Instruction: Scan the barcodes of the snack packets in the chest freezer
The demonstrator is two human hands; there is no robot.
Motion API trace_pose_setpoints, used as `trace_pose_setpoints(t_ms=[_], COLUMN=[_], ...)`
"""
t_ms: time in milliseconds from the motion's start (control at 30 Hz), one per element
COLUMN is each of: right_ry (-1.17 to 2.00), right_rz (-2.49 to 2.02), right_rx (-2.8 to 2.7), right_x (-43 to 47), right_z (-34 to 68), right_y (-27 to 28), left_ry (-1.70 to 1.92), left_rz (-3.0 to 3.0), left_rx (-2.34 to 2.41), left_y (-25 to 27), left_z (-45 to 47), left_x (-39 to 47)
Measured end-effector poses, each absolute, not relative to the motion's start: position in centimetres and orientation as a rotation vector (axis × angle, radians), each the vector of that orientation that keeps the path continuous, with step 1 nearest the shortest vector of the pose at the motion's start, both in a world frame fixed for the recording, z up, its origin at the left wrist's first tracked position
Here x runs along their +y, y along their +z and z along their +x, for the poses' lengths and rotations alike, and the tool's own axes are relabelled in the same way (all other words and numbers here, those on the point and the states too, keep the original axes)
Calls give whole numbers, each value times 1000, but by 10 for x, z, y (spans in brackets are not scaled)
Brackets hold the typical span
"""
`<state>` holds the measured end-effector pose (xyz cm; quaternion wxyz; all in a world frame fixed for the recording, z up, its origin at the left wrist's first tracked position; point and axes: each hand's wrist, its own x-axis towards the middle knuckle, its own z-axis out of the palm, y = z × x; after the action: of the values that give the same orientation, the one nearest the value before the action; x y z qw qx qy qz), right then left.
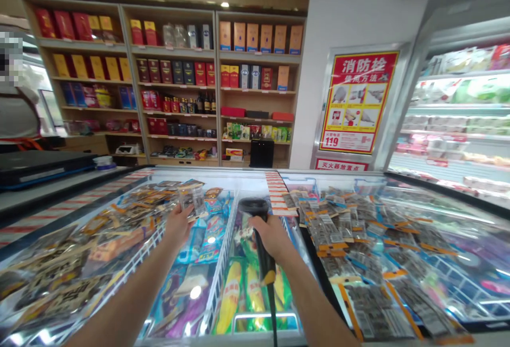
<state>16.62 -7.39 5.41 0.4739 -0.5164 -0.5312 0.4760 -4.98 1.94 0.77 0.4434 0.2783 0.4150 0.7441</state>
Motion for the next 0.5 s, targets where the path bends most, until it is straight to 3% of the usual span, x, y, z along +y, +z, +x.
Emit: trace_pose_setpoints(t_ms=[233, 500], right_ry=[932, 737], right_rz=[-1344, -1489], right_rx=[-1152, -1009], right_x=[-79, -109], right_z=[239, 326], right_y=[65, 78], left_ry=[1707, 1559], left_rz=[692, 926], left_rx=[1124, 975], left_y=[15, 12], left_z=[-7, 111], left_x=[6, -1])
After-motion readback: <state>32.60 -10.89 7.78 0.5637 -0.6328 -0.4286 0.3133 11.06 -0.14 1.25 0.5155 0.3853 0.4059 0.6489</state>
